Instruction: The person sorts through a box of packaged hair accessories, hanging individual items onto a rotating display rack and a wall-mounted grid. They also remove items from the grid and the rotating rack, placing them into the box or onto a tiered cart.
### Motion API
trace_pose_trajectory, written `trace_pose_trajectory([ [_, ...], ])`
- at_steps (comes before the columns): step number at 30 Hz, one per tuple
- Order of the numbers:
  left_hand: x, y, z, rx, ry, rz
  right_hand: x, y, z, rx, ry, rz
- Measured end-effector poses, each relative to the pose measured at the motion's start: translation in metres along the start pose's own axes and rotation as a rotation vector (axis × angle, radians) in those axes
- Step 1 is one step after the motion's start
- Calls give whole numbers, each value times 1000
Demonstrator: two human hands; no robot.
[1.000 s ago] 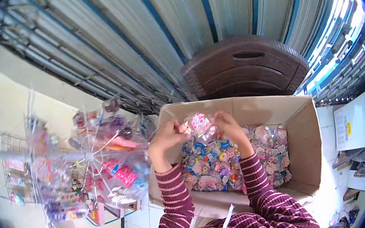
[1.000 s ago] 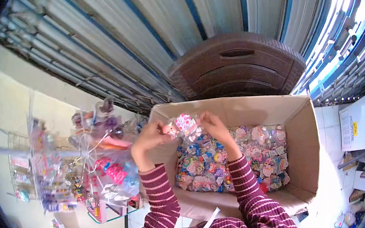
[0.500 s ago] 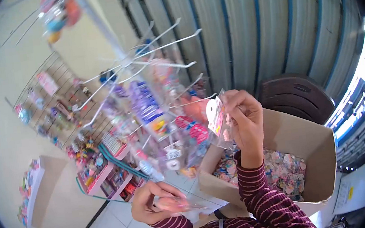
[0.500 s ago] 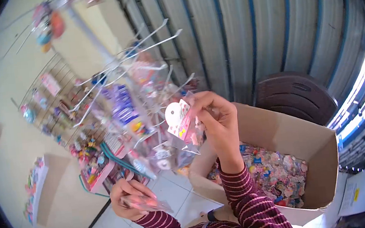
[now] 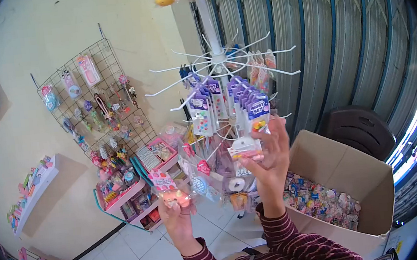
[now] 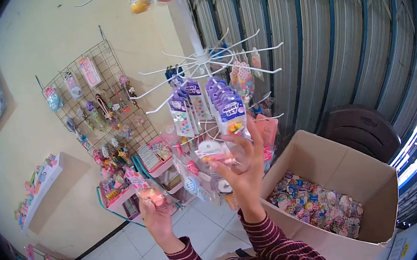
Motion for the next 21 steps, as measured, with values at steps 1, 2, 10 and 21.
trace_pose_trajectory([
  [1,1,5,-1,2,-2,-2,-13,5,0,1,3,1],
  [2,5,9,-1,-52,7,24,-32,18,0,-20,298,-243],
  [10,8,5,-5,-56,99,10,-50,19,-20,-237,948,-858],
  [21,19,-11,-11,-44,130,90,-28,43,-12,-110,735,-785],
])
Point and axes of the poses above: each hand's wrist, its own z-axis towards the middle knuckle, its own y-axis out of the back of the hand, x = y × z, the point moved 1 cm from there along z, towards the middle knuckle, and after that the axes turned 13 degrees about -y, right-handed, at the moved point
